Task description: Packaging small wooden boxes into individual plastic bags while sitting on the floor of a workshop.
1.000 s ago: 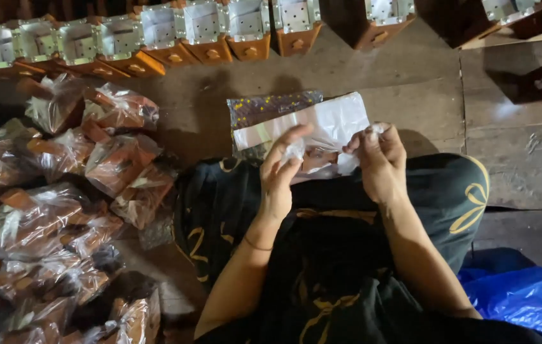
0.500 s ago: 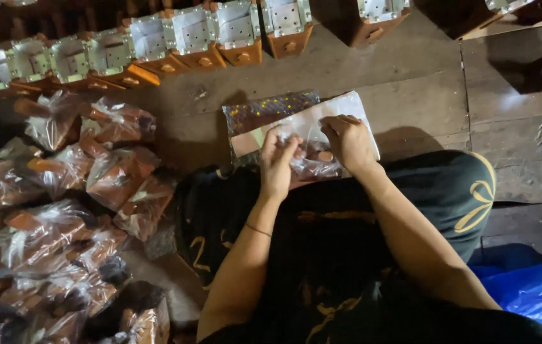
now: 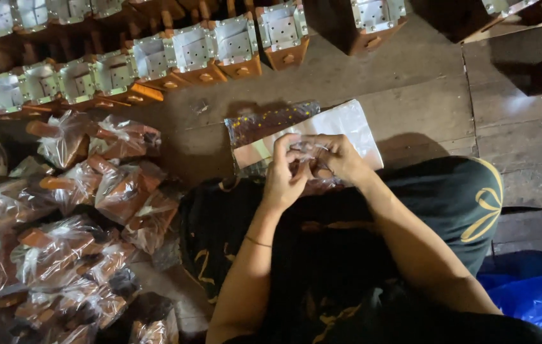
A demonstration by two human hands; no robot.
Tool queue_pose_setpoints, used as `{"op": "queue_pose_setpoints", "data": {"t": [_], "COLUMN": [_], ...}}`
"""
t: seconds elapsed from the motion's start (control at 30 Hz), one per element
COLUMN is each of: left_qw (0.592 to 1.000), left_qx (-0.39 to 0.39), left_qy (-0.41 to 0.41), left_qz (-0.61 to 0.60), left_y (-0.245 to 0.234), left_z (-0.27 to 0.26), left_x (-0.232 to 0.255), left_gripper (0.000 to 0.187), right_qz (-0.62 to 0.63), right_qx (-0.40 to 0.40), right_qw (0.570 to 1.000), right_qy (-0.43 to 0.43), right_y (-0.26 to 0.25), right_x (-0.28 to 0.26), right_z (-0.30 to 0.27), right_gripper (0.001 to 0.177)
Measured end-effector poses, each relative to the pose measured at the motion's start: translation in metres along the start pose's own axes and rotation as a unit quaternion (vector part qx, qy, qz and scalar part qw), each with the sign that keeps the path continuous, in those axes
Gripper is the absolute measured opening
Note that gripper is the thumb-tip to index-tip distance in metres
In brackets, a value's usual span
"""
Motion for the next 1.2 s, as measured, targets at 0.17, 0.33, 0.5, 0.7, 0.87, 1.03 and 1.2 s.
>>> {"op": "queue_pose_setpoints", "data": {"t": [0.17, 0.33, 0.5, 0.7, 0.87, 1.03, 1.2], "left_qw": [0.976, 0.961, 0.982, 0.98, 0.999, 0.999, 0.991], "left_qx": [-0.054, 0.007, 0.026, 0.052, 0.011, -0.001, 0.034], "left_qy": [-0.084, -0.136, -0.087, -0.07, -0.02, -0.035, -0.037], "left_qz": [-0.196, -0.239, -0.167, -0.181, -0.047, 0.02, 0.127], "left_y": [0.001, 0.001, -0.007, -0.016, -0.017, -0.015, -0.034], "left_z": [0.0, -0.002, -0.001, 0.002, -0.003, -0.001, -0.006], "left_x": [-0.038, -0.041, -0.042, -0.023, -0.015, -0.023, 0.0], "left_gripper": [0.052, 0.038, 0.028, 0.028, 0.043, 0.035, 0.029], "right_qz": [0.169, 0.077, -0.078, -0.29, -0.249, -0.264, -0.296], "right_qx": [0.112, 0.044, -0.089, -0.095, -0.061, -0.028, 0.024], "right_qw": [0.979, 0.994, 0.98, 0.93, 0.934, 0.929, 0.931], "right_qy": [-0.017, -0.071, -0.161, -0.206, -0.249, -0.258, -0.211], "right_y": [-0.003, -0.013, -0.006, 0.009, 0.004, -0.003, -0.015], "right_x": [-0.008, -0.003, -0.034, -0.053, -0.038, -0.021, -0.033], "right_z": [-0.002, -0.002, -0.012, -0.02, -0.027, -0.025, -0.03], "right_gripper": [0.027, 0.009, 0.007, 0.025, 0.011, 0.005, 0.014]}}
Point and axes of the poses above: each hand's wrist, its own z-axis towards the middle knuckle, its own y-axis out of the palm, x = y × z, the point moved 7 cm from there along z, towards the middle knuckle, and after that the axes turned 2 degrees about z, right-handed, at the moved point
